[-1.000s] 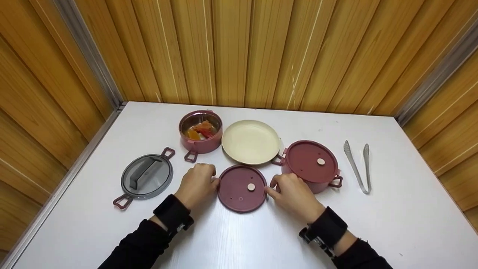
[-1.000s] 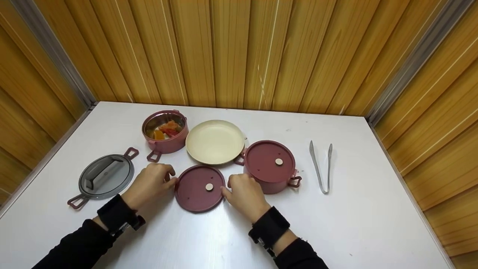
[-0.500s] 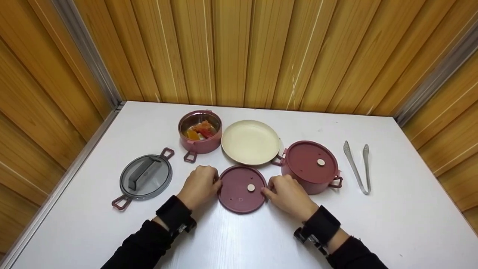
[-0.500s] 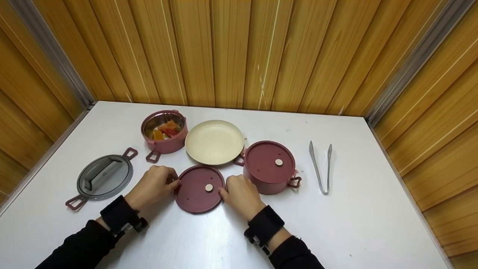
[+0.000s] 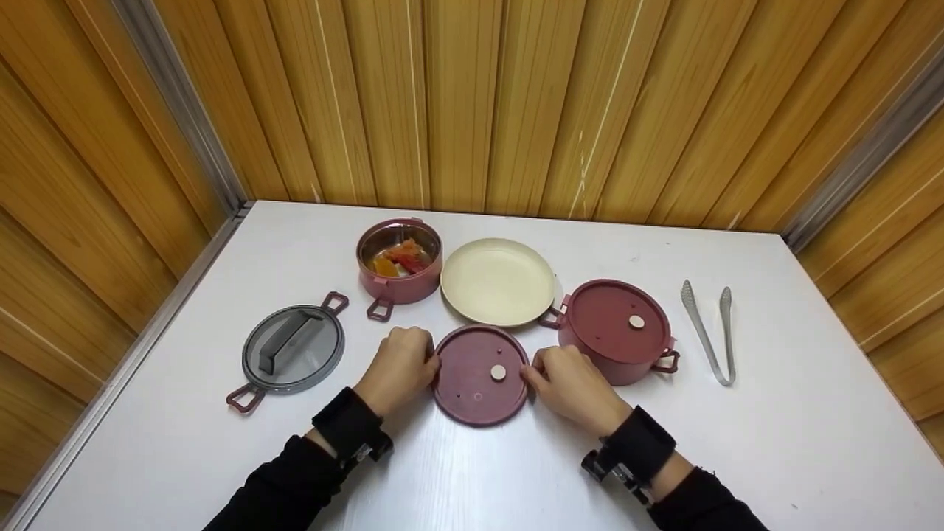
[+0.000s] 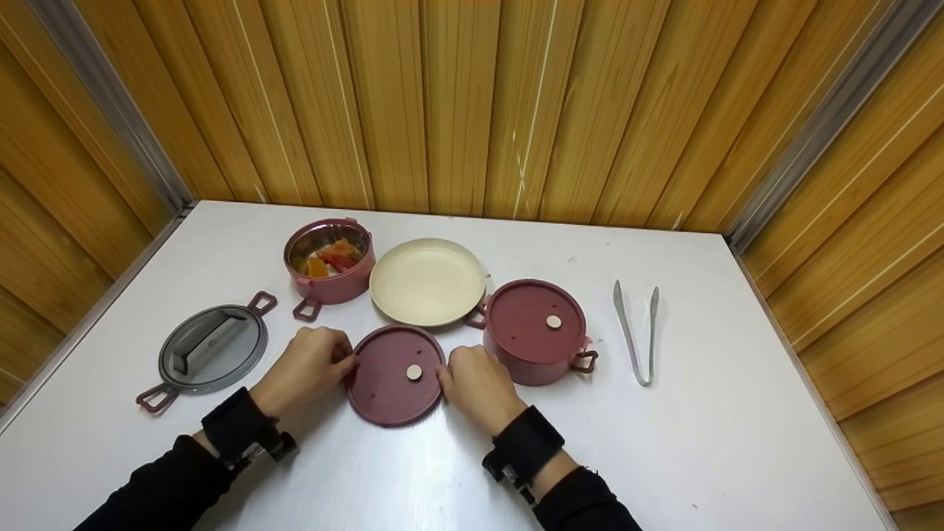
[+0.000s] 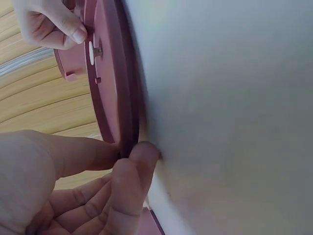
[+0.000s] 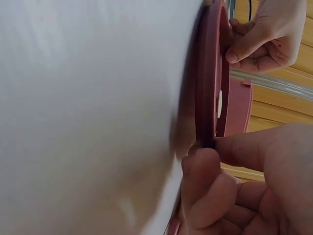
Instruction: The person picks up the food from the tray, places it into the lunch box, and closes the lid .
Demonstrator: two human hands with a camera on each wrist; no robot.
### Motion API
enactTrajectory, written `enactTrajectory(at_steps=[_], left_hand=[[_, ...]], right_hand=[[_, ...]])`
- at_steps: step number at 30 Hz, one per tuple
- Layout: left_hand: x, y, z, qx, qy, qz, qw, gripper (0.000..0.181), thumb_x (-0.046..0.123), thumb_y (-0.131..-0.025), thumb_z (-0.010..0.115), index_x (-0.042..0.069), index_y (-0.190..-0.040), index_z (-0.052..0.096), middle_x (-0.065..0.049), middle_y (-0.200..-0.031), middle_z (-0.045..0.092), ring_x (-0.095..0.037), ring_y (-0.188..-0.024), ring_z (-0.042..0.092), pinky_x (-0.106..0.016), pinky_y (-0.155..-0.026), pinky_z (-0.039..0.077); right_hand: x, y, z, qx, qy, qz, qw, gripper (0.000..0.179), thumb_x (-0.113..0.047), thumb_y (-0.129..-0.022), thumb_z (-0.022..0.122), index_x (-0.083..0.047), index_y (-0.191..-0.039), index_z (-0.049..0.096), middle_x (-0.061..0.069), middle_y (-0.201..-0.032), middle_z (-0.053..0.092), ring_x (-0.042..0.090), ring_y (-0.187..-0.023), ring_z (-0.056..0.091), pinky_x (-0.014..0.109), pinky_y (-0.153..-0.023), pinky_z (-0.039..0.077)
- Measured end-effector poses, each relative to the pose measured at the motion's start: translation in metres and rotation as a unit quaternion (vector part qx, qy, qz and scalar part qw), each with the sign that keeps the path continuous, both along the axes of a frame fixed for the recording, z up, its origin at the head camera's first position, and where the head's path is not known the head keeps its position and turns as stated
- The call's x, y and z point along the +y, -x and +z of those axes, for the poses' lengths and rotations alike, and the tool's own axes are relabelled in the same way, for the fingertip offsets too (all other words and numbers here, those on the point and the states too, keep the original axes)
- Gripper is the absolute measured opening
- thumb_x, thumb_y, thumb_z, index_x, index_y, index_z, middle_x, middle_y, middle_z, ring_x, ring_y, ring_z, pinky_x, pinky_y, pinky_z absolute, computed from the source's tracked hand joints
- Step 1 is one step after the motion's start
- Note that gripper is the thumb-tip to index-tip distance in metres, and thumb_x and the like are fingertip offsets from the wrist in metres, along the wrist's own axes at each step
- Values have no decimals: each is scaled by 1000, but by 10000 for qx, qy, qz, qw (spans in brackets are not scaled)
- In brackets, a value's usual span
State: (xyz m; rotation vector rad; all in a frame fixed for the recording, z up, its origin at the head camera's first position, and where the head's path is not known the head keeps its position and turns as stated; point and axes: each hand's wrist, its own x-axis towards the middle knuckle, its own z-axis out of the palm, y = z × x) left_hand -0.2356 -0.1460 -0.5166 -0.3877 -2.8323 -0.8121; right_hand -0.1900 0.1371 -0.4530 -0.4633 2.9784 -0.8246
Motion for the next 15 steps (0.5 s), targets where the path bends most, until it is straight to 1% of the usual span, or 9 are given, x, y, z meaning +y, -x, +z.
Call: enactTrajectory(at_steps=[2, 5, 6, 7, 9, 10, 11, 12, 15], left_hand=[[0, -5, 10, 8, -112, 3, 9999, 23, 12, -90, 79, 14, -70, 70, 0, -68, 68, -21, -67, 67, -39, -62, 56], [-1, -11, 24, 186, -224, 4, 9996, 19, 10, -89, 80, 11, -71, 71, -2, -68, 69, -22, -66, 66, -40, -60, 55], [-1, -14, 31, 145, -274, 21, 9995, 20, 9, -89, 79, 11, -71, 71, -2, -68, 69, -22, -66, 67, -40, -61, 56], [-2, -11, 31, 48, -327, 74, 9994, 20, 8, -89, 79, 11, -71, 72, -1, -67, 69, -21, -65, 66, -40, -60, 56], [-3, -13, 40, -19, -362, 123, 9993, 19, 7, -90, 78, 11, -72, 73, -2, -67, 71, -21, -65, 68, -40, -61, 58], [-8, -9, 35, 9, -408, 57, 9992, 20, 10, -93, 78, 11, -73, 74, -1, -68, 72, -20, -67, 70, -39, -63, 60], [-11, -6, 32, 89, -383, 84, 9992, 20, 10, -92, 77, 12, -73, 74, -1, -68, 72, -20, -66, 70, -38, -62, 59], [-11, -9, 42, -2, -375, 130, 9992, 19, 9, -93, 77, 11, -74, 74, -2, -69, 72, -22, -68, 72, -40, -64, 61], [-12, -13, 61, -63, -389, 253, 9989, 19, 7, -93, 75, 10, -75, 75, -4, -71, 73, -24, -70, 73, -40, -66, 63]], right_hand=[[-1, 0, 3, -45, 30, 1, 10000, 33, -18, -104, 76, -16, -71, 70, -8, -67, 61, 10, -63, 55, 29, -61, 44], [-3, 2, 8, -114, 96, 34, 9999, 31, -18, -104, 76, -14, -74, 72, -7, -70, 65, 9, -63, 55, 26, -59, 43], [-4, 2, 9, -139, 117, 49, 9998, 30, -18, -104, 75, -14, -75, 73, -6, -70, 65, 9, -63, 55, 25, -58, 42], [-5, 3, 11, -178, 152, 69, 9997, 29, -18, -105, 75, -14, -76, 73, -6, -71, 66, 9, -63, 55, 24, -58, 42], [-6, 5, 13, -232, 228, 110, 9994, 28, -17, -105, 74, -13, -78, 74, -5, -72, 66, 9, -62, 54, 23, -57, 41], [-7, 6, 14, -225, 265, 132, 9993, 27, -17, -105, 73, -13, -78, 74, -5, -72, 66, 9, -62, 54, 23, -56, 41], [-6, 9, 12, -176, 273, 178, 9993, 27, -17, -105, 73, -13, -79, 74, -6, -72, 65, 8, -62, 53, 23, -56, 41], [-6, 13, 9, -108, 273, 227, 9993, 27, -18, -105, 73, -13, -79, 74, -7, -71, 65, 8, -61, 52, 22, -56, 40], [-8, 23, 6, 203, 309, 343, 9987, 29, -21, -104, 73, -16, -76, 73, -9, -69, 62, 5, -61, 52, 22, -55, 40]])
